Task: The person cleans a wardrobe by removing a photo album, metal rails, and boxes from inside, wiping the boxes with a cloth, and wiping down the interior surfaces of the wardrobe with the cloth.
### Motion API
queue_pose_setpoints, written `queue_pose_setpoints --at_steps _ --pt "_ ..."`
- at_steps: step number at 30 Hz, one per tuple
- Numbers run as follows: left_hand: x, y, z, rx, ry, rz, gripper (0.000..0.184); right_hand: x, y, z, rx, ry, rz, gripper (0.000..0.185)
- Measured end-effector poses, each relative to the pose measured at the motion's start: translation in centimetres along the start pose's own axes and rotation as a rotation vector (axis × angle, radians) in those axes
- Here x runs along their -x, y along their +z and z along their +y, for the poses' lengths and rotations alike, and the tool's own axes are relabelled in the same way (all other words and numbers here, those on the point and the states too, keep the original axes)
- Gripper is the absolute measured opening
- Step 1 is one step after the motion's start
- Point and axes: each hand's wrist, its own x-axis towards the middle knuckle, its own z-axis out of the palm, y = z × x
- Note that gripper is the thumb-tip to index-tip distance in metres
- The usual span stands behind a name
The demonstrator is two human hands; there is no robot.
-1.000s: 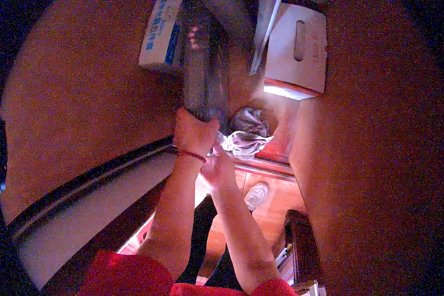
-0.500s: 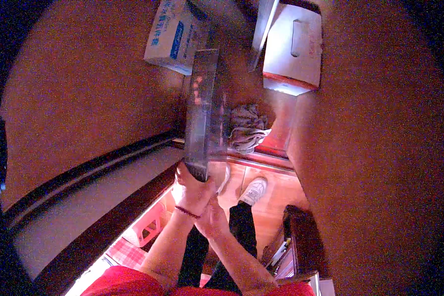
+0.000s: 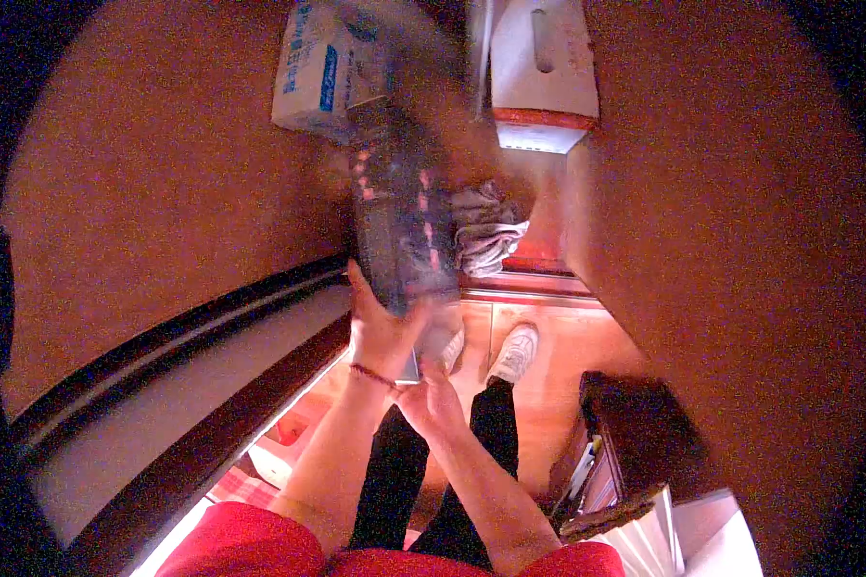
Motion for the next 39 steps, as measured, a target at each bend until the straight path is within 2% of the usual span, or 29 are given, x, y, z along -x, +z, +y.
queue_pose_setpoints --at_steps 2,5,10,13,15,17,19,21,22,23,25,26,29,32,34,36,37,39 --pt "-1.3 0.7 -0.8 0.063 -0.11 -0.05 0.103 -0.7 -0.9 0.9 -0.014 -0.05 -0.002 0.043" --pt "-1.2 0.7 -0.9 -0.008 -0.031 -0.005 0.104 -1.2 -2.0 1.4 -0.063 -0.071 -0.063 0.041" --pt "-1.4 0.0 0.7 -0.129 -0.154 -0.011 0.102 -0.4 -0.7 1.9 -0.094 -0.121 -0.057 0.035" --pt "0.0 -0.1 0.6 -0.063 -0.016 -0.012 0.099 -0.3 -2.4 1.3 -0.08 -0.085 -0.167 0.035" --pt "2.3 0.0 1.1 -0.091 -0.049 -0.013 0.098 1.4 -3.7 0.9 -0.11 -0.031 -0.213 0.035" --pt "5.0 -0.3 1.1 -0.08 -0.006 0.087 0.095 4.0 -3.9 1.0 -0.059 0.029 -0.136 0.035" --pt "7.9 -1.5 1.6 -0.056 -0.062 0.054 0.095 6.3 -5.1 1.9 -0.013 0.001 -0.146 0.034" --pt "10.4 -2.0 -0.2 0.041 0.106 0.091 0.093 9.1 -5.7 2.5 -0.019 0.005 -0.027 0.035" --pt "11.7 -2.8 0.0 0.092 0.09 0.075 0.091 10.4 -6.3 2.7 0.032 0.016 -0.105 0.038" --pt "12.8 -3.9 0.4 0.103 0.024 0.001 0.091 11.6 -6.7 2.8 0.038 0.004 -0.116 0.038" --pt "13.9 -5.8 0.9 0.246 -0.045 -0.136 0.094 13.7 -6.3 3.3 -0.081 0.146 -0.115 0.042" --pt "14.9 -5.8 0.5 0.245 -0.033 -0.135 0.094 14.7 -6.3 3.7 -0.043 0.131 -0.125 0.043" --pt "16.0 -5.7 -1.4 0.13 0.098 -0.149 0.088 15.5 -8.3 6.0 -0.172 0.114 -0.124 0.043" --pt "16.9 -6.6 -2.4 -0.002 0.23 -0.304 0.096 14.7 -10.7 8.3 -0.312 0.067 -0.039 0.044" --pt "17.1 -8.0 -1.8 -0.024 0.209 -0.378 0.096 14.4 -11.7 9.0 -0.405 0.026 0.007 0.045" --pt "17.2 -9.3 -1.8 -0.058 0.202 -0.437 0.095 14.8 -12.5 8.8 -0.541 0.188 -0.026 0.049" --pt "17.5 -9.9 -1.9 -0.054 0.255 -0.444 0.093 14.6 -12.9 9.1 -0.553 0.179 -0.043 0.049" --pt "18.3 -11.3 -1.7 -0.065 0.339 -0.502 0.091 14.4 -14.5 10.4 -0.371 0.173 -0.023 0.049"
